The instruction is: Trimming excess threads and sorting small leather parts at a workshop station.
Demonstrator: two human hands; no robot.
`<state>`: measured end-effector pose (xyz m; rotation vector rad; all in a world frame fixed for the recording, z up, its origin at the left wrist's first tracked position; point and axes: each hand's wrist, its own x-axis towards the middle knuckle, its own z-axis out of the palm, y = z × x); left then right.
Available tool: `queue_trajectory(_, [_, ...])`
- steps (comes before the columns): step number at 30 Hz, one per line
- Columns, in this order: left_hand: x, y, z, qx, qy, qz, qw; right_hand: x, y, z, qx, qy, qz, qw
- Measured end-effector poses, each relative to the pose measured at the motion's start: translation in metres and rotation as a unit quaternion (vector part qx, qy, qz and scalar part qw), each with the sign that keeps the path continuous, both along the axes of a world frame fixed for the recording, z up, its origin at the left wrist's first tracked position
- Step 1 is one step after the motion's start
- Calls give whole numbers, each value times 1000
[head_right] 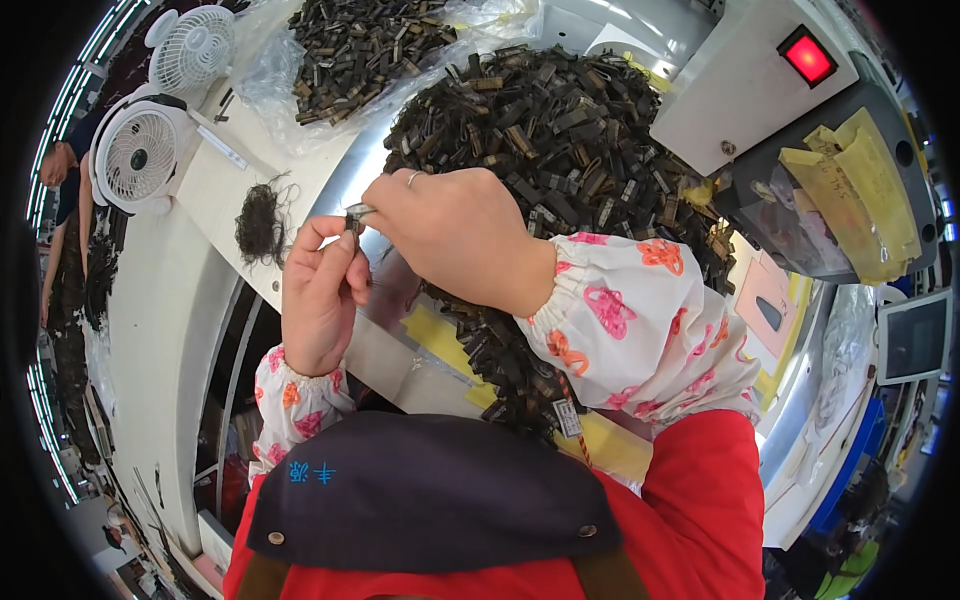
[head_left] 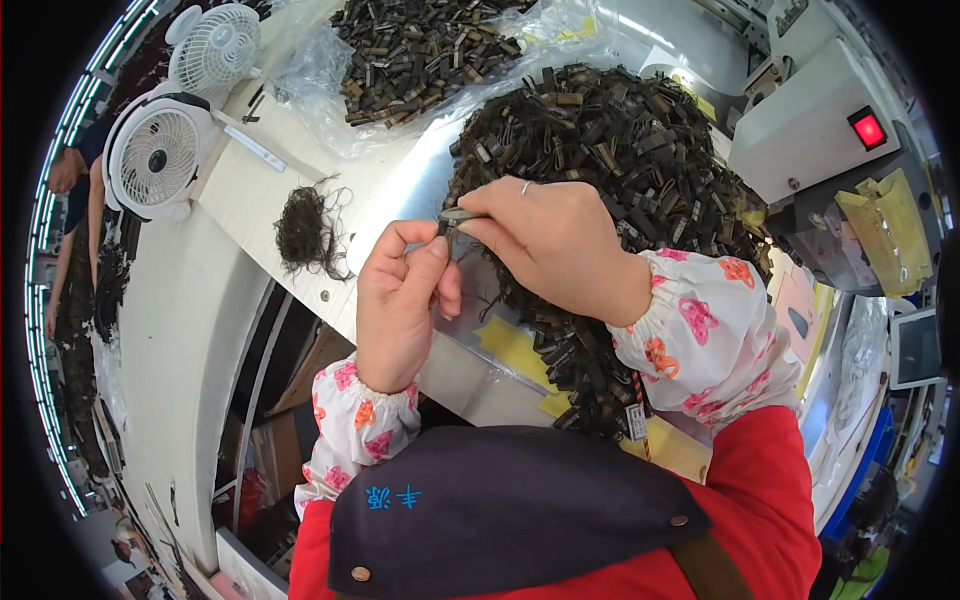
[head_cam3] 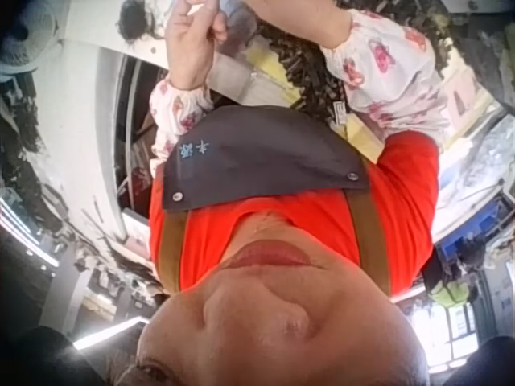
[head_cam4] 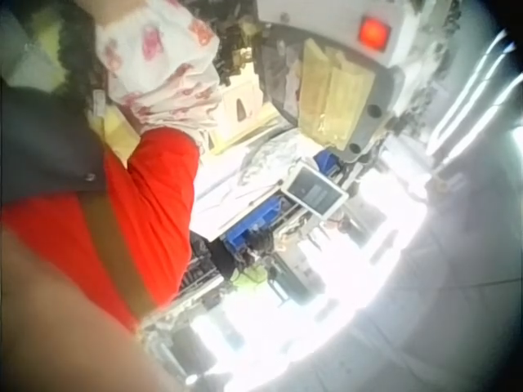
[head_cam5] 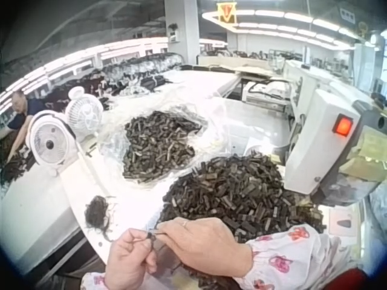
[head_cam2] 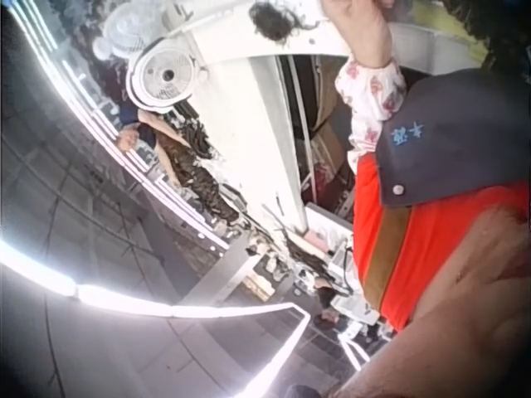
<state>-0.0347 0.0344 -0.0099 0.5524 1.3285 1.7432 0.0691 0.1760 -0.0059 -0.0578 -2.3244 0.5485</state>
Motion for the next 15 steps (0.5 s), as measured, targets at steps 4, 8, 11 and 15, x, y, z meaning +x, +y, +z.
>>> queue_trajectory(4, [-11,-3,-2,-36,-89,-53,994,-1,9,17,-273,-81,73,956])
queue_trajectory(8, [-18,-3,-3,-30,-177,-141,974,-5,16,2,-230,-55,194,952])
queue_trajectory(11, [-19,-4,-9,-1,-221,-183,958,-2,18,5,-201,-116,185,955])
queue_trajectory(15, [-5,2,-6,-59,-49,-129,989,-4,19,-4,-173,-123,156,965])
